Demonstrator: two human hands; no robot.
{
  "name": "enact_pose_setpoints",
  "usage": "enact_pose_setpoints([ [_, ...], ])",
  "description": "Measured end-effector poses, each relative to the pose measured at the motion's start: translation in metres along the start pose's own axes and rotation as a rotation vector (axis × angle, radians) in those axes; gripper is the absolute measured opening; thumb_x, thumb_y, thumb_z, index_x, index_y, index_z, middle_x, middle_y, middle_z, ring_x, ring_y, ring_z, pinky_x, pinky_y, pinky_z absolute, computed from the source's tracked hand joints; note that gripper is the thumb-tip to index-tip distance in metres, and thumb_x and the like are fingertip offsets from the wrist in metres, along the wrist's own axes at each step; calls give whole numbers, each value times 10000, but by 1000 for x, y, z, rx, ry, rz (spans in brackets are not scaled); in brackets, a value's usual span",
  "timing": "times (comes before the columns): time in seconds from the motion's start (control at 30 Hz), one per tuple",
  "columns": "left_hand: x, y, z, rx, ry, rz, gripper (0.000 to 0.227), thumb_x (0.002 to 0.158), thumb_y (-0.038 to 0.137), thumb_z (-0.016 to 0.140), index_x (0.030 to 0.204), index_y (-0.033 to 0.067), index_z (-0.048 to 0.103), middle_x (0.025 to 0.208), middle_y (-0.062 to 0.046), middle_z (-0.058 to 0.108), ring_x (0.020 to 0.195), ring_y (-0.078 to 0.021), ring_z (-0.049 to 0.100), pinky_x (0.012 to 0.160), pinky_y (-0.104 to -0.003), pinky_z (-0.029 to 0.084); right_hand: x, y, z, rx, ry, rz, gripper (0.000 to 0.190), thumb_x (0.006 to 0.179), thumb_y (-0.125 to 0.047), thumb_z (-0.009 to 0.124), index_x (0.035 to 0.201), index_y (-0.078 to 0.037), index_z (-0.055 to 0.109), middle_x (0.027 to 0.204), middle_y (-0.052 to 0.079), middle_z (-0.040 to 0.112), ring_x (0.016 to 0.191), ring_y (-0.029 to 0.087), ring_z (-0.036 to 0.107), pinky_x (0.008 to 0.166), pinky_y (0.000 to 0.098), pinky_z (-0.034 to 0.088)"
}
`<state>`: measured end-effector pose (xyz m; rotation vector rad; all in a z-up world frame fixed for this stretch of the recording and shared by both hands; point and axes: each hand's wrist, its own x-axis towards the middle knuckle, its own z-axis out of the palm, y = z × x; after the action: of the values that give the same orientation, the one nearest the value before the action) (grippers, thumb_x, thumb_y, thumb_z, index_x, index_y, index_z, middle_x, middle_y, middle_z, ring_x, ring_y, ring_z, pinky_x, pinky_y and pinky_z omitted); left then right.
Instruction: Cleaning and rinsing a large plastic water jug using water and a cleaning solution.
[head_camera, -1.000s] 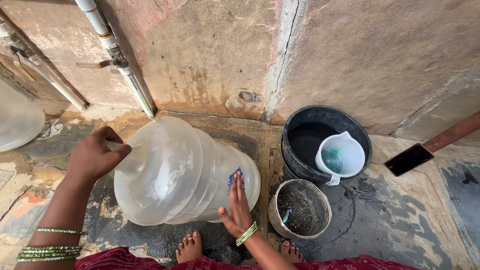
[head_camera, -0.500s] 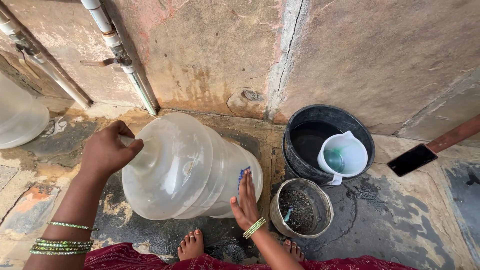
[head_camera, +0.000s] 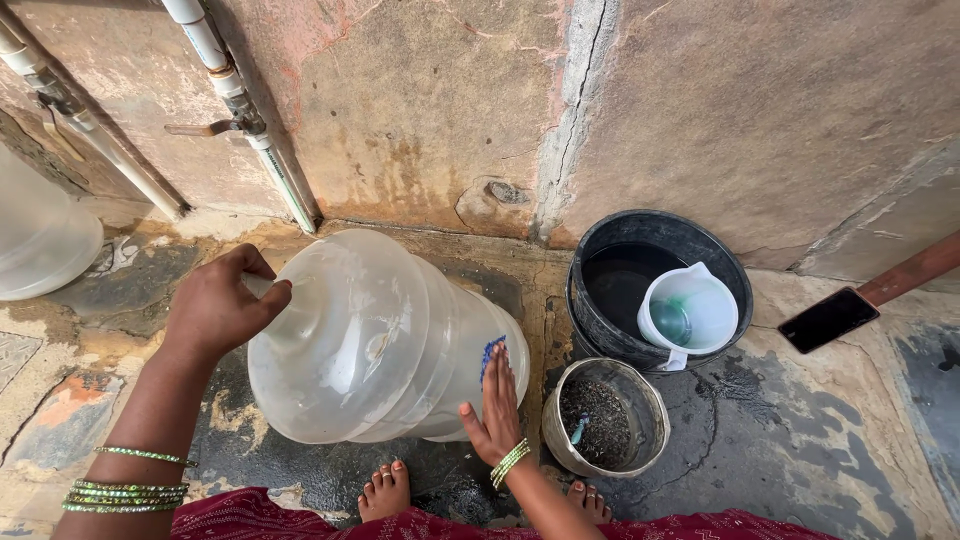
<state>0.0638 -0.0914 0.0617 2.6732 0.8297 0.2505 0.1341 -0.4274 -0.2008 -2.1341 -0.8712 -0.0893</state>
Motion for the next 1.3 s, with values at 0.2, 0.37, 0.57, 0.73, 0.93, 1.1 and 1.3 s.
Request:
enact_pose_setpoints([
  [0.2, -3, 10, 0, 49, 34, -44, 386, 800, 417, 785, 1072, 151, 714, 875, -126, 771, 868, -296, 749, 822, -441, 577, 10, -79, -11, 177, 91, -171, 1133, 944, -829, 120, 1621, 74, 13, 1717, 307, 0, 1623, 416, 20, 1302, 553, 41],
  [0.37, 1, -14, 8, 0, 69, 57, 393, 758, 414, 818, 1010, 131, 714, 969, -123, 769, 888, -300, 745, 856, -442, 576, -16, 14, 37, -68, 185, -100, 1019, 996, -731, 115, 1610, 79, 43, 1715, 292, 44, 1602, 403, 67, 1292, 550, 57],
  [0.57, 2, -25, 9, -12, 65, 54, 383, 748, 423, 823, 991, 142, 730, 989, -112, 776, 914, -297, 755, 890, -431, 578, -28, 92, 21, -85, 101, 215, 938, 983, -690, 187, 1601, 13, 142, 1694, 233, 168, 1576, 381, 151, 1274, 507, 106],
  [0.73, 10, -35, 15, 51, 119, -74, 382, 776, 462, 818, 999, 156, 763, 1012, -122, 780, 952, -313, 751, 908, -440, 580, -67, 59, 48, -45, 149, 166, 973, 987, -694, 205, 1606, 50, 101, 1691, 274, 106, 1580, 428, 90, 1263, 535, 109],
  [0.93, 18, -47, 8, -21, 18, -25, 403, 762, 466, 823, 982, 134, 759, 953, -160, 780, 933, -326, 747, 914, -450, 555, -56, 81, 68, 67, 107, 328, 1056, 948, -764, 163, 1603, 46, -13, 1698, 251, -83, 1569, 400, -5, 1240, 516, 106],
  [1.1, 9, -45, 8, -6, 38, 57, 403, 748, 449, 839, 975, 124, 768, 971, -146, 781, 930, -309, 754, 896, -447, 571, -4, 131, 29, 821, 48, 999, 1166, 804, -899, 52, 1630, -77, 108, 1691, 205, 127, 1566, 310, 164, 1245, 481, 137],
  [1.3, 10, -49, 11, -15, 85, 10, 365, 770, 424, 829, 963, 119, 779, 982, -138, 781, 928, -307, 750, 887, -449, 573, -18, 78, 78, 809, 344, 1178, 1091, 850, -850, 129, 1630, -92, 48, 1689, 205, 53, 1585, 324, 114, 1261, 480, 127],
])
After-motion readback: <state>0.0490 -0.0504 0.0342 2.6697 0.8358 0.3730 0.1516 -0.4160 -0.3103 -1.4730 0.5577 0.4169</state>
